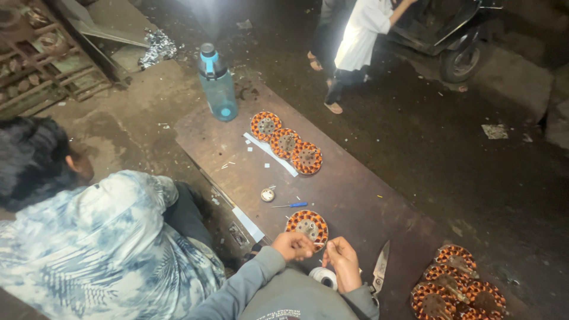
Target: The person is assembling electrical components, likely stator coils, by inserting small white plastic pieces into the slots of a circular orange and black component. They use their hands to manipulate the pieces and occasionally use a small tool to assist with the insertion.
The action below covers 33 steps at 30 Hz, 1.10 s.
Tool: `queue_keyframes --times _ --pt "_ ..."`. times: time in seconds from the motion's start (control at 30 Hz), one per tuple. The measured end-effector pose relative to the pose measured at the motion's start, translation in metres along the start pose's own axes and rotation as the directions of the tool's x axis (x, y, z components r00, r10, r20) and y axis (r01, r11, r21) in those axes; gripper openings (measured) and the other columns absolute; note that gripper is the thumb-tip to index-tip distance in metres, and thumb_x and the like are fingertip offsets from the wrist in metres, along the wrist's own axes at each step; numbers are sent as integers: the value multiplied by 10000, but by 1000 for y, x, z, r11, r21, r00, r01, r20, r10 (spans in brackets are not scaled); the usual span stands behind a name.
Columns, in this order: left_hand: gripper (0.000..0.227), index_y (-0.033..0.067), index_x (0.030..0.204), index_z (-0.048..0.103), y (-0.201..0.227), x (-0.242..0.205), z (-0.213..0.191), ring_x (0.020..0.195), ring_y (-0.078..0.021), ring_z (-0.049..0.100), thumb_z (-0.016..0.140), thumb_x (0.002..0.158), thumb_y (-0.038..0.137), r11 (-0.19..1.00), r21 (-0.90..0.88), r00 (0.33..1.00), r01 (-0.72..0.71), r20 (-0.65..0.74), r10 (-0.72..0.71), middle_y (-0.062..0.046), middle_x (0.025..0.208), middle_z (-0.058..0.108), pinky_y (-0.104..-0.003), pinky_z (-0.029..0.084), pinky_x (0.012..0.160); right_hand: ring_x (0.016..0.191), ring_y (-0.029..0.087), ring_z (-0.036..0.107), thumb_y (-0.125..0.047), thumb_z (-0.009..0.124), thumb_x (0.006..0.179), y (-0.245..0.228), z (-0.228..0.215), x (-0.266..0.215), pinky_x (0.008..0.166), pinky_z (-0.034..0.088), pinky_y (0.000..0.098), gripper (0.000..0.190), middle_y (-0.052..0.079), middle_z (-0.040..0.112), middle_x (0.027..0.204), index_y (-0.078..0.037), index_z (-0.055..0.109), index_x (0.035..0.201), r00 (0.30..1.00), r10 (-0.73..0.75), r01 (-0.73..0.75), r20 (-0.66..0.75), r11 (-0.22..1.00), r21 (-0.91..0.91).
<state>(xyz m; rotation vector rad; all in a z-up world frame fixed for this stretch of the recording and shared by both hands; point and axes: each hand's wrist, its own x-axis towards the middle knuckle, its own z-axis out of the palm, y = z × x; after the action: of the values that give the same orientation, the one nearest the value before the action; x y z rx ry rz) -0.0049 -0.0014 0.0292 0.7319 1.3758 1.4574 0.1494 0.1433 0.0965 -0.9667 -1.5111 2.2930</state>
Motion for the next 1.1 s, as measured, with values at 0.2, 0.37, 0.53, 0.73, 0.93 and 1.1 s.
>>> queue_keyframes --times 0.2,0.37,0.53,0.73,0.93,1.1 --pt "216 22 1103 737 19 3 15 624 -92 657 755 917 130 995 -83 998 49 -33 -52 -29 861 763 -229 531 552 648 150 556 -133 584 988 0 -2 -3 598 482 306 159 72 596 728 3 616 911 1000 -23 23 5 999 -42" --pt "204 11 1093 739 0 8 4 629 -75 645 761 942 147 980 -200 995 19 -88 -38 -46 799 739 -227 497 530 675 160 552 -143 561 1012 -6 2 -5 627 488 320 181 73 578 758 0 573 902 999 -14 12 47 999 41" --pt "199 25 1092 755 -23 10 -3 627 -50 580 782 935 143 982 -187 992 39 -108 -60 -1 757 697 -213 440 545 706 175 550 -165 540 1021 -14 4 -8 654 475 329 185 80 578 797 -12 565 918 996 20 -33 85 988 154" --pt "192 58 1099 736 -39 16 -4 759 -22 590 740 963 193 988 -154 995 22 -91 -36 59 855 689 -204 475 674 719 181 555 -168 537 1018 -15 4 -1 654 472 334 174 85 585 811 -22 560 927 992 46 -74 116 965 250" --pt "192 79 1107 667 -46 10 -11 656 -69 514 665 1014 248 975 -202 995 92 -3 -95 44 769 586 -235 419 591 709 185 557 -154 537 1019 -7 3 1 649 466 332 154 86 595 836 -25 560 939 992 52 -81 118 964 254" --pt "174 83 1057 664 -48 16 -14 645 -82 526 674 1010 250 963 -256 996 81 -9 -86 28 752 584 -249 415 580 709 185 574 -136 542 997 -5 1 4 654 477 325 116 78 598 843 -35 571 947 985 48 -100 164 940 326"
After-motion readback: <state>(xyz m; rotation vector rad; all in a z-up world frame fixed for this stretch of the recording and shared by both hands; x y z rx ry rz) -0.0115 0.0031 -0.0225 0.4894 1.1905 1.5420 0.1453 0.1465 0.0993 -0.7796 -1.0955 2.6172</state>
